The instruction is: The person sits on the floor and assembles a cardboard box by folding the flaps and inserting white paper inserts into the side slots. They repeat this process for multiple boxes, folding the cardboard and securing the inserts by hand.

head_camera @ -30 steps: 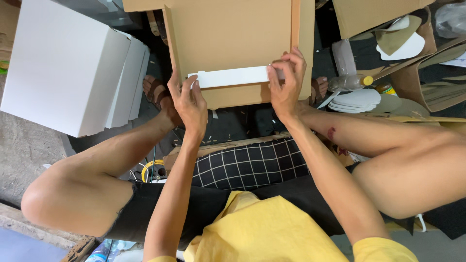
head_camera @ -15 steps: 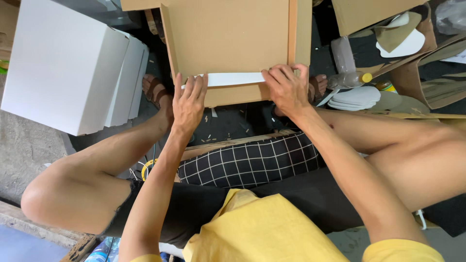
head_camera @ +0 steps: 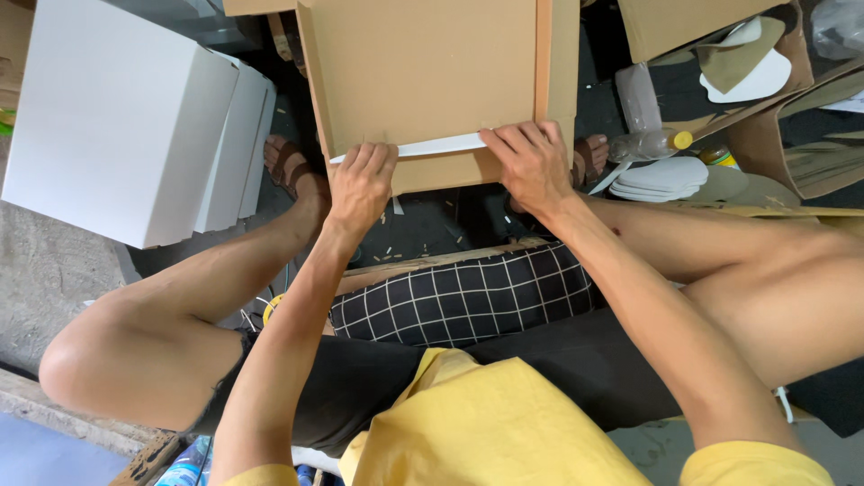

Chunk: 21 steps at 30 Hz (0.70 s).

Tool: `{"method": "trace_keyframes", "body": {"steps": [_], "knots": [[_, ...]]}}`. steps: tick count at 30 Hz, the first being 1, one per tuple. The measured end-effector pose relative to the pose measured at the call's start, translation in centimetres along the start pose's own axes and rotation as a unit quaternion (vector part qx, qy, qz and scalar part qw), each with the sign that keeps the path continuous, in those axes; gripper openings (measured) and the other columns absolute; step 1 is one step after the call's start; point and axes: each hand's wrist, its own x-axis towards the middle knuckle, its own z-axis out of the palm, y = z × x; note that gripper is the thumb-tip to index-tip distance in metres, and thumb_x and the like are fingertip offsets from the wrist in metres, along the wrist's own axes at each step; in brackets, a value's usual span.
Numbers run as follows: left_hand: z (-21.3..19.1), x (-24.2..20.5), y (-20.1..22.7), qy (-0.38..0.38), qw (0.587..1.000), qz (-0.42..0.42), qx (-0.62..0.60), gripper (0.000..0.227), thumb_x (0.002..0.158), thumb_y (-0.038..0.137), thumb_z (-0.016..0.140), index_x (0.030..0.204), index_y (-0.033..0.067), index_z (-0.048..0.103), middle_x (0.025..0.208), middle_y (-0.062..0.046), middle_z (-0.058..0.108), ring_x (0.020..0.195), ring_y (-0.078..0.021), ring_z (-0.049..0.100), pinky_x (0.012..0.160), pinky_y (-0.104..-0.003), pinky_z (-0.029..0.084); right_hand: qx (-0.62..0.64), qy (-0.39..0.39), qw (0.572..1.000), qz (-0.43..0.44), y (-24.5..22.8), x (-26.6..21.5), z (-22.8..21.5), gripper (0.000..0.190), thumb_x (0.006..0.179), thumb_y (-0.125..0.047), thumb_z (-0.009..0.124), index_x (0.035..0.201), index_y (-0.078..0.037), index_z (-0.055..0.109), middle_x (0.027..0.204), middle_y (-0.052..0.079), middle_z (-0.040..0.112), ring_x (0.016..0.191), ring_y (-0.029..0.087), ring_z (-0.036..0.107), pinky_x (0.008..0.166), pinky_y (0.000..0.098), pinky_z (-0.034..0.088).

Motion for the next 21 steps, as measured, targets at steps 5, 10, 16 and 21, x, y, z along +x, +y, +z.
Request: {"method": "trace_keyframes", "body": {"steps": [5,10,16,21], "knots": [[-0.1,0.4,-0.8,-0.028,0.985,-0.124,-0.114,0.007,0.103,0.009,0.067,0.100,0.0066,0.074,0.086,-0.004,0.063,0.079,-0.0238,0.066,0.073,-0.034,0.056,0.134,-0.042,0.989,0.034,0.5,1.4,-0.4,0.021,0.108,-0.002,0.050,0.109,-0.008,0.070,0.093,0.003,0.058,0.082,0.025,0.065,0.078,0.0358,0.050],[-0.7,-1.1,-2.1,-0.075,0.991,-0.083,-0.071,0.008,0.102,0.007,0.063,0.108,0.0083,0.067,0.096,-0.006,0.062,0.092,-0.0259,0.062,0.081,-0.033,0.056,0.169,-0.069,0.982,0.046,1.1,1.5,-0.6,0.013,0.109,-0.007,0.056,0.107,-0.011,0.069,0.093,0.002,0.059,0.082,0.028,0.064,0.075,0.0378,0.051],[-0.5,-1.1,-1.0,-0.132,0.987,-0.091,-0.013,0.026,0.086,-0.004,0.066,0.110,0.0030,0.067,0.100,-0.009,0.060,0.100,-0.0287,0.060,0.085,-0.035,0.055,0.143,-0.077,0.986,0.030,1.9,0.4,0.3,0.006,0.109,-0.014,0.063,0.105,-0.009,0.065,0.090,0.005,0.056,0.082,0.028,0.063,0.076,0.0380,0.052],[0.1,-1.7,-0.7,-0.146,0.981,-0.129,0.014,0.032,0.080,-0.003,0.067,0.111,0.0036,0.065,0.101,-0.010,0.058,0.102,-0.0287,0.059,0.084,-0.034,0.056,0.155,-0.074,0.985,0.027,2.0,0.2,0.3,0.008,0.109,-0.010,0.063,0.103,-0.007,0.065,0.088,0.004,0.057,0.081,0.027,0.064,0.074,0.0352,0.053]]}}
